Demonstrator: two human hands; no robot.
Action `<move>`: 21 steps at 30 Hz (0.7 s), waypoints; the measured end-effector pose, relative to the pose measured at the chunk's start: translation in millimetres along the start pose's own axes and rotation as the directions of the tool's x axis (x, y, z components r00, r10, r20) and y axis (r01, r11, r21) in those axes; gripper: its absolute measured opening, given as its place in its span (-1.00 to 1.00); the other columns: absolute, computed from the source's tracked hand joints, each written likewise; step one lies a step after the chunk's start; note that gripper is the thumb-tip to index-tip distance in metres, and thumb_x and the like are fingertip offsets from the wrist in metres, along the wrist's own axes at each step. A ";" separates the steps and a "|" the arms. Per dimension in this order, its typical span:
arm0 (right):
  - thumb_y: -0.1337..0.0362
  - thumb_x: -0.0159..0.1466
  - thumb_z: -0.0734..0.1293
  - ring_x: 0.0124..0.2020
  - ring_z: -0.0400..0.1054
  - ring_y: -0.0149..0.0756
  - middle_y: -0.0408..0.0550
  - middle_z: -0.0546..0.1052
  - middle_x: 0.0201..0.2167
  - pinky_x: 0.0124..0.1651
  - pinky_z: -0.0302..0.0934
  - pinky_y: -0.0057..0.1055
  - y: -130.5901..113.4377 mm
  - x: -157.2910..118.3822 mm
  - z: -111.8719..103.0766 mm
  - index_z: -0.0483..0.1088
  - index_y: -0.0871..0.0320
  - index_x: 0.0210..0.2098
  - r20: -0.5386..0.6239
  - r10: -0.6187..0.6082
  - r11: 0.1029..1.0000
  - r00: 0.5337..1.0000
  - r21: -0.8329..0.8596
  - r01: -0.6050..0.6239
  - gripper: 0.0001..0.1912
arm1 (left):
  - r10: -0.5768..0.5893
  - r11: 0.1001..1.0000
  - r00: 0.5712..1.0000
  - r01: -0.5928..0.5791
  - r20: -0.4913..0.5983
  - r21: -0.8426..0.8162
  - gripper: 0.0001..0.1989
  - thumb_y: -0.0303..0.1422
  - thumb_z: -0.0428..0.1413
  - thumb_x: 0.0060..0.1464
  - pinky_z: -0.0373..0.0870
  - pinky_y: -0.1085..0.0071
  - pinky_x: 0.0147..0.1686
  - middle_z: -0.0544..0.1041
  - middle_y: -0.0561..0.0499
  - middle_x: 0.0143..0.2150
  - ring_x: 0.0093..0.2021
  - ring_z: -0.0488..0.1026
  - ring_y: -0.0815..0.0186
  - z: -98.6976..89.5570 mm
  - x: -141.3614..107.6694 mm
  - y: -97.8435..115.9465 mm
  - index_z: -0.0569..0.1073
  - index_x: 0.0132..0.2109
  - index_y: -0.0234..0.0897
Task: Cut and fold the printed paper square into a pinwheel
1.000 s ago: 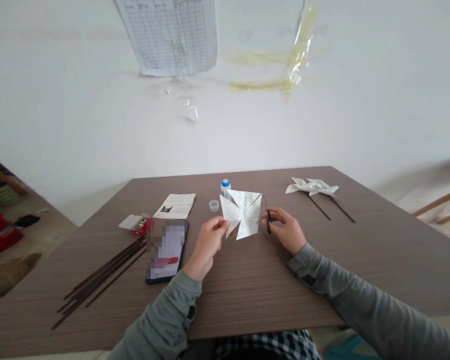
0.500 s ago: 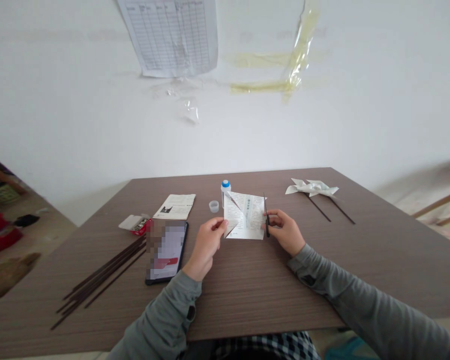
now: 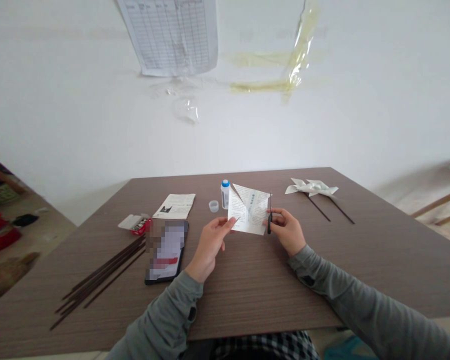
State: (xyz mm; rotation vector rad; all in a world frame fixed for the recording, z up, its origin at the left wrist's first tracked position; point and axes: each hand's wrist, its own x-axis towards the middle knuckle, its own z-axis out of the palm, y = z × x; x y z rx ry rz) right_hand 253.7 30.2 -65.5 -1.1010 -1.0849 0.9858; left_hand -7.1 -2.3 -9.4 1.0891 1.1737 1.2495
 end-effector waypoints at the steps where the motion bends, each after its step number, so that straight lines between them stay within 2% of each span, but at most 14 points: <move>1: -0.04 -0.04 0.84 -0.36 0.61 -0.08 -0.10 0.75 -0.43 -0.23 0.50 -0.20 0.0 -0.2 0.3 0.66 0.02 -0.07 -0.008 0.000 1.000 1.000 -0.002 0.000 -0.35 | -0.004 1.000 1.000 0.004 0.011 -0.001 -0.44 0.07 0.74 -0.12 0.15 0.49 -0.61 0.89 -0.19 -0.10 -0.28 0.67 0.23 0.6 -0.3 0.7 0.85 -0.17 -0.26; 5: -0.07 -0.05 0.85 -0.37 0.60 -0.09 -0.12 0.73 -0.44 -0.24 0.48 -0.21 0.8 -1.2 1.2 0.65 0.02 -0.07 -0.029 0.000 1.000 1.000 -0.009 0.000 -0.33 | -0.057 0.998 0.997 0.056 0.055 0.012 -0.62 -0.19 0.68 -0.08 0.12 0.51 -0.62 0.92 -0.20 -0.08 -0.19 0.81 0.11 3.4 -0.8 2.1 0.84 -0.15 -0.23; 9: -0.10 -0.01 0.82 -0.38 0.57 -0.11 -0.14 0.71 -0.45 -0.23 0.49 -0.19 1.8 -2.6 1.9 0.64 0.01 -0.06 -0.012 -0.007 1.000 1.000 -0.029 0.007 -0.34 | -0.075 0.996 0.997 0.074 0.016 0.056 -0.77 -0.34 0.57 -0.05 0.12 0.50 -0.60 0.87 -0.16 -0.22 -0.30 0.75 0.16 4.0 -0.5 0.7 0.81 -0.20 -0.26; 12: -0.12 0.03 0.81 -0.37 0.57 -0.10 -0.14 0.72 -0.44 -0.20 0.52 -0.15 1.1 -5.0 2.9 0.64 0.00 -0.05 0.027 -0.025 0.999 0.999 -0.046 0.026 -0.36 | -0.045 0.996 0.998 0.049 -0.054 0.069 -0.83 -0.33 0.51 0.00 0.10 0.48 -0.59 0.81 -0.09 -0.32 -0.47 0.54 0.31 1.7 0.9 -1.5 0.78 -0.25 -0.27; 15: -0.10 0.08 0.80 -0.34 0.62 -0.07 -0.13 0.73 -0.42 -0.13 0.58 -0.10 -1.1 -8.6 4.9 0.65 0.00 -0.03 0.078 -0.054 0.995 0.996 -0.074 0.060 -0.40 | -0.005 0.999 0.994 0.010 -0.112 0.048 -0.79 -0.28 0.52 0.02 0.09 0.47 -0.59 0.77 -0.02 -0.34 -0.52 0.42 0.38 -0.6 2.9 -3.0 0.78 -0.21 -0.27; 19: -0.06 0.10 0.79 -0.35 0.63 -0.06 -0.16 0.69 -0.44 -0.15 0.60 -0.10 -3.5 -12.2 8.3 0.68 0.00 -0.04 0.139 -0.049 0.995 0.989 -0.077 0.061 -0.45 | 0.017 0.999 0.987 -0.021 -0.162 -0.024 -0.69 -0.24 0.58 -0.03 0.09 0.49 -0.59 0.77 -0.02 -0.31 -0.41 0.60 0.29 -0.2 4.0 -2.6 0.74 -0.18 -0.24; 21: -0.07 0.08 0.82 -0.35 0.63 -0.06 -0.14 0.70 -0.43 -0.19 0.59 -0.13 -3.3 -12.7 9.6 0.68 0.01 -0.04 0.135 -0.034 0.998 0.990 -0.048 0.041 -0.42 | 0.012 0.998 0.988 -0.021 -0.154 -0.057 -0.66 -0.21 0.61 -0.01 0.09 0.51 -0.60 0.81 -0.06 -0.26 -0.35 0.67 0.25 1.7 2.9 -2.3 0.73 -0.17 -0.23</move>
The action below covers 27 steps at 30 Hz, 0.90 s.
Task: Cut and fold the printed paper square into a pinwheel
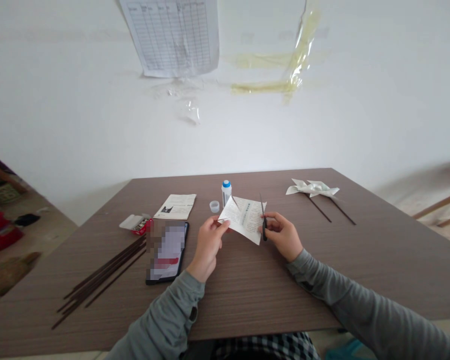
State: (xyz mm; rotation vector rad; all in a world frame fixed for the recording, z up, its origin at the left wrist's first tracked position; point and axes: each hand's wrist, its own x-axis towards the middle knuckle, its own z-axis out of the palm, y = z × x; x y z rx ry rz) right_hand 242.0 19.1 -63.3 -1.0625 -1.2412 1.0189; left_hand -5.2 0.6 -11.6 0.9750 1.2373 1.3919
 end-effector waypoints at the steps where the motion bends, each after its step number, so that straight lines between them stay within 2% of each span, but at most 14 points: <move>1: -0.07 0.06 0.83 -0.35 0.63 -0.06 -0.12 0.72 -0.42 -0.20 0.59 -0.13 0.4 0.1 0.5 0.68 0.01 -0.04 -0.012 0.009 1.000 1.000 0.019 -0.009 -0.40 | -0.011 1.000 1.000 0.011 0.013 -0.009 -0.65 -0.20 0.62 0.01 0.09 0.51 -0.60 0.84 -0.09 -0.22 -0.33 0.71 0.23 1.2 -1.3 -0.2 0.72 -0.16 -0.23; 5: -0.14 0.00 0.89 -0.34 0.66 -0.03 -0.07 0.78 -0.38 -0.22 0.60 -0.13 2.6 0.6 2.0 0.67 0.00 -0.05 -0.074 0.033 0.998 0.997 0.064 -0.028 -0.31 | -0.092 0.996 0.987 0.091 0.134 0.015 -0.64 -0.23 0.65 0.07 0.11 0.53 -0.60 0.94 -0.22 -0.04 -0.20 0.86 0.11 7.2 -9.0 -4.5 0.79 -0.05 -0.24; 8: -0.23 -0.02 0.91 -0.36 0.65 -0.04 -0.08 0.77 -0.39 -0.25 0.60 -0.13 3.4 0.0 3.4 0.67 0.01 -0.04 -0.086 0.031 0.997 0.996 0.067 -0.025 -0.24 | -0.143 0.989 0.966 0.130 0.213 0.074 -0.71 -0.32 0.65 0.09 0.10 0.54 -0.62 0.95 -0.27 -0.02 -0.15 0.90 0.06 12.2 -13.6 -9.2 0.83 -0.07 -0.26; 11: -0.27 -0.01 0.92 -0.35 0.65 -0.04 -0.09 0.76 -0.39 -0.24 0.60 -0.14 2.9 -1.4 5.5 0.67 0.01 -0.03 -0.062 0.031 0.998 0.998 0.065 -0.027 -0.21 | -0.154 0.986 0.967 0.137 0.204 0.094 -0.78 -0.38 0.65 0.12 0.09 0.54 -0.63 0.94 -0.28 -0.08 -0.20 0.89 0.06 15.4 -14.0 -10.9 0.82 -0.14 -0.28; 18: -0.35 -0.02 0.93 -0.37 0.60 -0.09 -0.15 0.72 -0.42 -0.25 0.55 -0.14 0.0 -5.1 12.1 0.65 -0.01 -0.02 -0.010 0.016 0.998 1.000 0.069 -0.015 -0.15 | -0.110 0.992 0.987 0.101 0.115 0.079 -0.83 -0.43 0.60 0.15 0.10 0.56 -0.65 0.91 -0.16 -0.16 -0.28 0.87 0.13 15.7 -10.6 -7.1 0.79 -0.17 -0.25; 22: -0.38 0.00 0.90 -0.36 0.60 -0.08 -0.14 0.73 -0.41 -0.24 0.53 -0.12 -1.8 -6.5 13.1 0.64 -0.03 -0.02 -0.033 0.012 0.999 0.999 0.053 -0.010 -0.16 | -0.123 0.990 0.983 0.113 0.134 0.080 -0.77 -0.40 0.62 0.06 0.10 0.55 -0.63 0.91 -0.16 -0.15 -0.28 0.85 0.13 17.1 -12.3 -8.6 0.80 -0.16 -0.23; 27: -0.37 -0.04 0.92 -0.38 0.59 -0.08 -0.13 0.74 -0.42 -0.26 0.51 -0.14 -4.0 -6.9 13.4 0.62 -0.02 -0.04 -0.052 0.033 0.997 0.998 0.078 -0.029 -0.13 | -0.108 0.990 0.983 0.093 0.145 0.106 -0.79 -0.35 0.60 0.00 0.09 0.53 -0.61 0.85 -0.11 -0.28 -0.34 0.74 0.15 18.9 -13.2 -9.4 0.77 -0.23 -0.23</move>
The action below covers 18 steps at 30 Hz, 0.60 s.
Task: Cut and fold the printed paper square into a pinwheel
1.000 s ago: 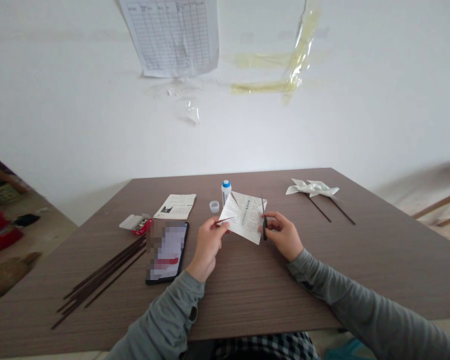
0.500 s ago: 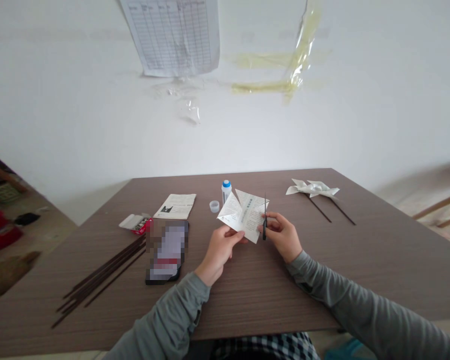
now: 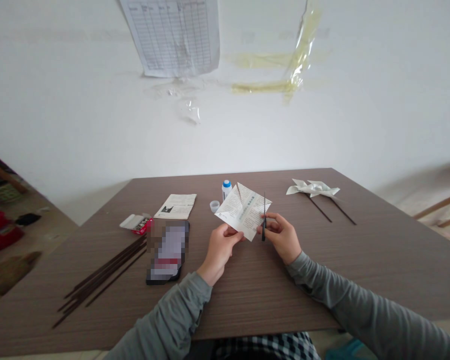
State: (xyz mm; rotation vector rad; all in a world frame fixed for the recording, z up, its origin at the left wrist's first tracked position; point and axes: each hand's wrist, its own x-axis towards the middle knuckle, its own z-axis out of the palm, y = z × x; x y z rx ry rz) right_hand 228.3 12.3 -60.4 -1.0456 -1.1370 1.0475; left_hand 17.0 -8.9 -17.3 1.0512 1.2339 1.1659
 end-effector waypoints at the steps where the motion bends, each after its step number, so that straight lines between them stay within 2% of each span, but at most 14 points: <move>1: -0.36 -0.06 0.93 -0.37 0.61 -0.08 -0.13 0.74 -0.42 -0.25 0.51 -0.14 -0.3 -0.1 0.2 0.62 -0.02 -0.04 0.001 0.009 1.000 1.000 0.012 -0.009 -0.13 | 0.008 1.000 1.000 -0.008 -0.007 0.004 -0.79 -0.34 0.60 0.00 0.08 0.52 -0.61 0.83 -0.09 -0.30 -0.37 0.70 0.18 0.1 0.2 0.2 0.76 -0.26 -0.23; 4: -0.32 -0.05 0.94 -0.35 0.66 -0.05 -0.12 0.75 -0.41 -0.24 0.54 -0.16 -0.2 -0.3 0.2 0.64 -0.01 -0.04 0.014 0.025 0.999 1.000 0.024 -0.025 -0.15 | 0.035 0.999 0.999 -0.034 -0.033 0.012 -0.78 -0.32 0.59 0.01 0.07 0.51 -0.61 0.80 -0.07 -0.33 -0.43 0.62 0.24 -0.1 1.0 0.2 0.71 -0.32 -0.22; 7: -0.27 -0.01 0.93 -0.33 0.69 -0.02 -0.10 0.77 -0.40 -0.23 0.57 -0.15 1.2 0.2 -1.8 0.67 -0.01 -0.03 0.027 0.033 0.999 0.999 0.007 -0.034 -0.20 | 0.060 0.998 0.997 -0.059 -0.040 0.020 -0.79 -0.31 0.59 0.02 0.08 0.50 -0.61 0.80 -0.07 -0.33 -0.45 0.60 0.26 -1.2 1.9 -0.9 0.74 -0.30 -0.23; 11: -0.23 0.06 0.89 -0.22 0.78 0.09 -0.02 0.82 -0.32 -0.15 0.66 -0.07 2.8 0.9 -5.6 0.73 0.00 0.00 0.051 0.036 0.999 0.998 -0.019 -0.035 -0.28 | 0.114 0.993 0.992 -0.113 -0.060 0.023 -0.74 -0.23 0.61 0.01 0.11 0.49 -0.62 0.84 -0.12 -0.29 -0.43 0.62 0.22 -4.5 3.3 -1.0 0.80 -0.22 -0.24; 14: -0.20 0.10 0.86 -0.16 0.83 0.15 0.03 0.85 -0.27 -0.06 0.72 0.01 2.8 0.6 -7.3 0.78 0.01 0.03 0.070 0.046 0.998 0.996 -0.040 -0.043 -0.33 | 0.149 0.989 0.985 -0.146 -0.091 0.033 -0.74 -0.19 0.59 0.01 0.12 0.49 -0.62 0.84 -0.13 -0.29 -0.41 0.64 0.20 -8.0 4.2 1.9 0.78 -0.25 -0.22; 18: -0.18 0.13 0.85 -0.14 0.83 0.14 0.04 0.86 -0.26 0.00 0.75 0.03 1.6 0.1 -7.4 0.86 0.03 0.04 0.093 0.063 0.997 0.994 -0.045 -0.059 -0.37 | 0.186 0.982 0.974 -0.186 -0.130 0.015 -0.75 -0.18 0.54 -0.02 0.13 0.49 -0.60 0.84 -0.13 -0.29 -0.38 0.67 0.18 -13.2 4.8 7.1 0.77 -0.25 -0.21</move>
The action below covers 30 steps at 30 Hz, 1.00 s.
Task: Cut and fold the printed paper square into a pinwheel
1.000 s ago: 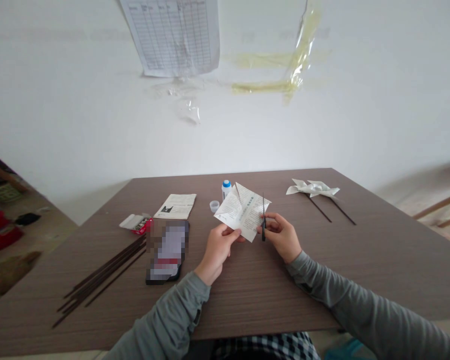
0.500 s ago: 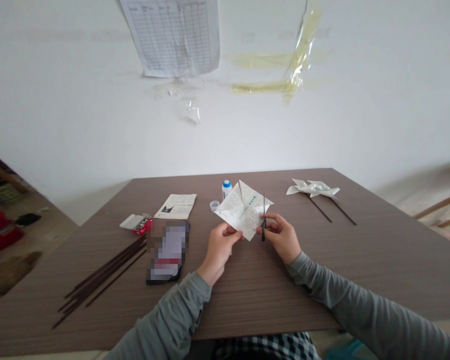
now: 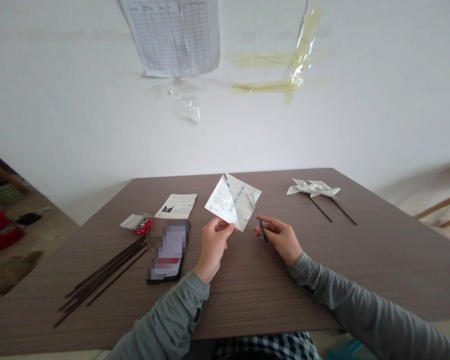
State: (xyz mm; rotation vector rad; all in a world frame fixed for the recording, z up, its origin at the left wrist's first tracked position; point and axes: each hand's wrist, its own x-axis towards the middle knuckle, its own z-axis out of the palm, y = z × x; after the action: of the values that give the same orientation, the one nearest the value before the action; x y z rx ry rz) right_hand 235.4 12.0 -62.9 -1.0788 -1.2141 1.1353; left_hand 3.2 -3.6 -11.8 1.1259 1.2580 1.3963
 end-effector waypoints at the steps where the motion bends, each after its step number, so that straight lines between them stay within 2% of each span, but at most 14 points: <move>1: -0.17 0.13 0.85 -0.14 0.83 0.13 0.03 0.86 -0.27 0.02 0.75 0.04 -0.5 -0.1 0.0 0.87 0.03 0.05 0.009 -0.002 1.000 1.000 0.007 0.002 -0.37 | 0.008 1.000 1.000 -0.008 -0.011 -0.010 -0.74 -0.17 0.54 -0.03 0.14 0.49 -0.60 0.84 -0.14 -0.28 -0.37 0.67 0.18 -1.2 0.5 0.9 0.78 -0.25 -0.21; 6: -0.15 0.15 0.87 -0.15 0.80 0.05 -0.03 0.84 -0.28 0.06 0.75 0.00 -4.9 -2.3 -2.4 0.91 0.01 0.09 0.057 -0.014 1.000 0.998 0.021 0.013 -0.38 | 0.020 0.999 0.999 -0.021 -0.043 -0.038 -0.69 -0.12 0.55 -0.04 0.15 0.48 -0.58 0.86 -0.17 -0.24 -0.35 0.69 0.17 -5.9 2.5 2.3 0.75 -0.25 -0.21; 9: -0.21 0.18 0.86 -0.18 0.78 0.01 -0.02 0.85 -0.25 0.00 0.74 -0.05 -6.7 -5.2 -3.0 0.91 0.02 0.08 0.092 0.007 1.000 0.996 -0.005 -0.006 -0.37 | 0.020 0.999 0.998 -0.023 -0.058 -0.045 -0.70 -0.13 0.53 -0.04 0.15 0.49 -0.57 0.85 -0.16 -0.25 -0.32 0.72 0.15 -7.8 3.5 2.7 0.73 -0.25 -0.20; 13: -0.23 0.11 0.91 -0.21 0.78 0.01 0.00 0.87 -0.23 -0.09 0.72 -0.10 -6.1 -9.7 -0.3 0.88 0.04 0.05 0.166 0.057 0.998 0.984 0.002 -0.058 -0.31 | 0.020 0.999 0.998 -0.022 -0.063 -0.036 -0.69 -0.12 0.52 -0.05 0.16 0.48 -0.57 0.84 -0.17 -0.25 -0.31 0.74 0.13 -9.6 4.4 3.6 0.72 -0.26 -0.20; 17: -0.22 0.08 0.92 -0.22 0.77 -0.01 0.03 0.88 -0.21 -0.13 0.68 -0.14 -6.6 -12.6 0.1 0.87 0.08 0.13 0.222 0.108 0.994 0.969 -0.039 -0.101 -0.22 | 0.022 0.999 0.997 -0.025 -0.072 -0.038 -0.66 -0.08 0.51 -0.09 0.17 0.49 -0.58 0.84 -0.19 -0.23 -0.25 0.81 0.06 -10.0 4.4 5.3 0.71 -0.27 -0.20; 20: -0.23 0.14 0.89 -0.21 0.77 0.02 0.04 0.87 -0.26 -0.08 0.68 -0.11 -8.1 -14.1 -1.6 0.87 0.15 0.21 0.258 0.127 0.990 0.958 -0.094 -0.106 -0.18 | 0.017 0.999 0.997 -0.021 -0.080 -0.050 -0.64 -0.07 0.51 -0.12 0.16 0.49 -0.58 0.86 -0.19 -0.21 -0.20 0.85 0.01 -9.5 4.1 7.3 0.72 -0.27 -0.20; 23: -0.23 0.24 0.84 -0.23 0.76 0.01 0.03 0.85 -0.30 -0.03 0.68 -0.08 -8.9 -16.0 -2.1 0.86 0.18 0.22 0.304 0.135 0.985 0.943 -0.147 -0.093 -0.23 | 0.017 0.998 0.996 -0.023 -0.092 -0.062 -0.65 -0.07 0.52 -0.13 0.13 0.49 -0.59 0.85 -0.19 -0.22 -0.18 0.87 -0.02 -9.1 4.2 9.6 0.71 -0.29 -0.19; 30: -0.30 0.34 0.76 -0.29 0.73 -0.05 0.00 0.84 -0.31 -0.03 0.67 -0.09 -13.8 -20.2 -1.1 0.82 0.10 0.09 0.392 0.129 0.974 0.911 -0.221 -0.043 -0.36 | 0.036 0.995 0.993 -0.046 -0.114 -0.088 -0.63 -0.06 0.55 -0.13 0.15 0.49 -0.59 0.85 -0.19 -0.25 -0.19 0.89 -0.03 -9.2 5.9 11.6 0.67 -0.33 -0.18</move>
State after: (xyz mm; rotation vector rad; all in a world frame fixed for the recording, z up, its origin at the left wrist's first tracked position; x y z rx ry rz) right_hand 237.0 -9.7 -51.8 -1.0931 -1.6538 1.3691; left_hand -7.5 0.0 -0.5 1.0287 1.2433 1.5499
